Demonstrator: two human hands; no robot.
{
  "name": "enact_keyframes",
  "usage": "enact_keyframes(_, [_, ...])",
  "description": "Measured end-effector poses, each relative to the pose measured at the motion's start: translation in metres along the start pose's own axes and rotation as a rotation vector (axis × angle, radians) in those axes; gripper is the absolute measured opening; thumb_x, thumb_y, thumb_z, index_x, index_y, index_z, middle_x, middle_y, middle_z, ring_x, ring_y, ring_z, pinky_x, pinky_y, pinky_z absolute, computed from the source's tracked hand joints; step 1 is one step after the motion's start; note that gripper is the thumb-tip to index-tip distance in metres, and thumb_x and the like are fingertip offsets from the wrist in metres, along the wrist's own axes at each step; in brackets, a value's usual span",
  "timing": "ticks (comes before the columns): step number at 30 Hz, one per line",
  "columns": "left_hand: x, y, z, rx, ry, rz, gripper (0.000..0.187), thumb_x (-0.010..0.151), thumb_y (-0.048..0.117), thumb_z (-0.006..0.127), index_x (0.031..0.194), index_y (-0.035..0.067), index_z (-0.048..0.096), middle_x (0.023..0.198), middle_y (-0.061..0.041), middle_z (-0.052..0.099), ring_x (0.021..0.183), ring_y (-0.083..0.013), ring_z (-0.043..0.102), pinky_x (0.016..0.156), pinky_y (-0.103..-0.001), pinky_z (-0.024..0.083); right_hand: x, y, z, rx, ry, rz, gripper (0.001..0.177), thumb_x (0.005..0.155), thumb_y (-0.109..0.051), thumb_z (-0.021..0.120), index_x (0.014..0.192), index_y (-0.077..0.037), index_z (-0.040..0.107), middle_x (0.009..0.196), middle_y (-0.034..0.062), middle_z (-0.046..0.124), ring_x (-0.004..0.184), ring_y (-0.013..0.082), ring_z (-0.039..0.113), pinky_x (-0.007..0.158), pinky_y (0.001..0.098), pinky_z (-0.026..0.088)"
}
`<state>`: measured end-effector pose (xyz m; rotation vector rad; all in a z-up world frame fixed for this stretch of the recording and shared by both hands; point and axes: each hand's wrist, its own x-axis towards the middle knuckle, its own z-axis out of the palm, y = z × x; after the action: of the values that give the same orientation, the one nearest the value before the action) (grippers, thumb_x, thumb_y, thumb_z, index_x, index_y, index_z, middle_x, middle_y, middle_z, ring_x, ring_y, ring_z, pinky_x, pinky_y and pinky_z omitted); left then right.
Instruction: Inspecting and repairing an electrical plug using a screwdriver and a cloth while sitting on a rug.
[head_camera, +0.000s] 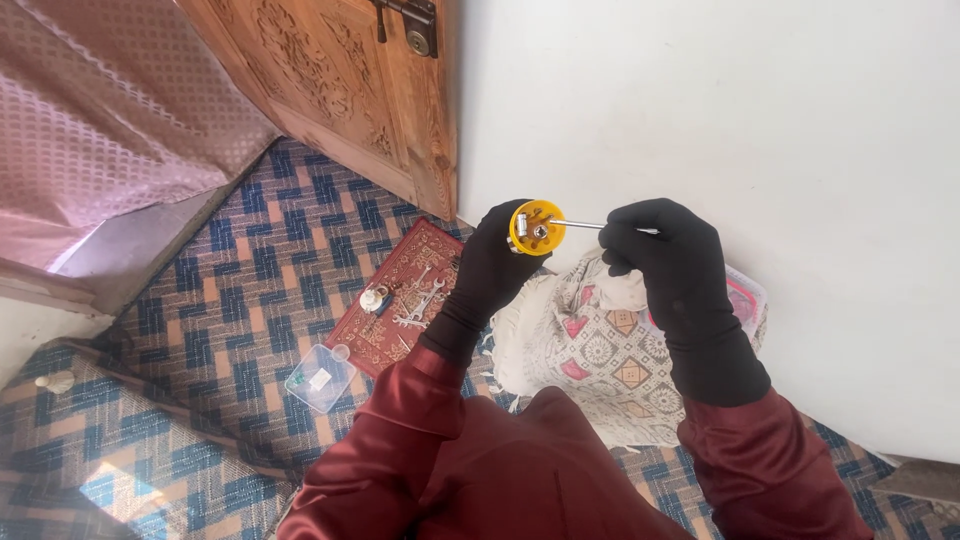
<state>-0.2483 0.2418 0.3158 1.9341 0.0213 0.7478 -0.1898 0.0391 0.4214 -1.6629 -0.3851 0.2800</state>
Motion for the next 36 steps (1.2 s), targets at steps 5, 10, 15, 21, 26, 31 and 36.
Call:
enact_keyframes(5, [-0.004,-0.002,0.0,-0.025,-0.023,0.014,0.056,0.08,0.013,0.086,0.13,0.005,0.062,0.122,-0.012,0.071,0.114,-0.0288,0.07,0.097,-0.036,0.057,0.0,0.006,-0.006,-0.05,-0.02,-0.064,0.013,0.092,0.001,0.068,0.105,0.001,0.07,0.088,0.0068,0.072,0.075,0.0127,0.068,0.07,0.0261,0.056])
enact_keyframes(10, [-0.007,-0.002,-0.004,-0.039,-0.031,0.027,0.055,0.081,0.013,0.086,0.13,0.005,0.062,0.123,-0.013,0.07,0.116,-0.0293,0.069,0.098,-0.036,0.056,-0.008,-0.002,-0.003,-0.201,-0.032,-0.133,0.015,0.094,-0.002,0.064,0.108,-0.001,0.07,0.088,0.005,0.073,0.075,0.0102,0.067,0.07,0.0239,0.054])
enact_keyframes(15, [-0.008,-0.003,-0.004,-0.036,-0.052,-0.029,0.058,0.08,0.016,0.087,0.13,0.004,0.06,0.122,-0.013,0.07,0.115,-0.0281,0.07,0.097,-0.035,0.057,-0.01,-0.003,0.003,-0.193,0.058,-0.076,0.016,0.099,-0.004,0.067,0.112,-0.001,0.074,0.082,0.0072,0.071,0.072,0.0109,0.065,0.068,0.0251,0.052])
enact_keyframes(21, [-0.007,-0.001,-0.006,-0.035,-0.049,0.024,0.056,0.08,0.014,0.086,0.129,0.002,0.061,0.122,-0.014,0.07,0.114,-0.0294,0.07,0.096,-0.036,0.057,-0.015,-0.01,0.012,-0.305,0.044,-0.224,0.016,0.1,-0.007,0.063,0.112,-0.002,0.072,0.087,0.0051,0.073,0.075,0.0094,0.069,0.07,0.0239,0.056])
enact_keyframes(26, [-0.003,0.001,-0.006,-0.002,-0.048,0.033,0.054,0.08,0.015,0.086,0.127,0.003,0.062,0.12,-0.014,0.071,0.112,-0.0305,0.07,0.096,-0.037,0.057,-0.016,-0.01,0.019,-0.335,0.024,-0.3,0.015,0.101,-0.007,0.064,0.112,-0.002,0.073,0.09,0.0047,0.072,0.077,0.0094,0.069,0.072,0.0234,0.056])
enact_keyframes(31, [-0.003,0.004,-0.007,0.007,-0.053,-0.002,0.05,0.083,0.017,0.086,0.125,0.004,0.064,0.117,-0.014,0.072,0.11,-0.0298,0.071,0.094,-0.036,0.058,-0.015,-0.01,0.024,-0.396,0.077,-0.301,0.015,0.099,-0.007,0.067,0.111,-0.002,0.074,0.088,0.0039,0.074,0.074,0.0091,0.069,0.068,0.0232,0.055])
enact_keyframes(36, [-0.003,0.008,-0.008,-0.031,-0.052,0.016,0.05,0.083,0.017,0.086,0.126,0.003,0.063,0.117,-0.014,0.072,0.11,-0.0297,0.072,0.094,-0.036,0.058,-0.016,-0.02,0.033,-0.474,0.099,-0.312,0.014,0.097,-0.008,0.071,0.108,-0.001,0.076,0.082,0.0061,0.073,0.07,0.0098,0.068,0.064,0.0245,0.053])
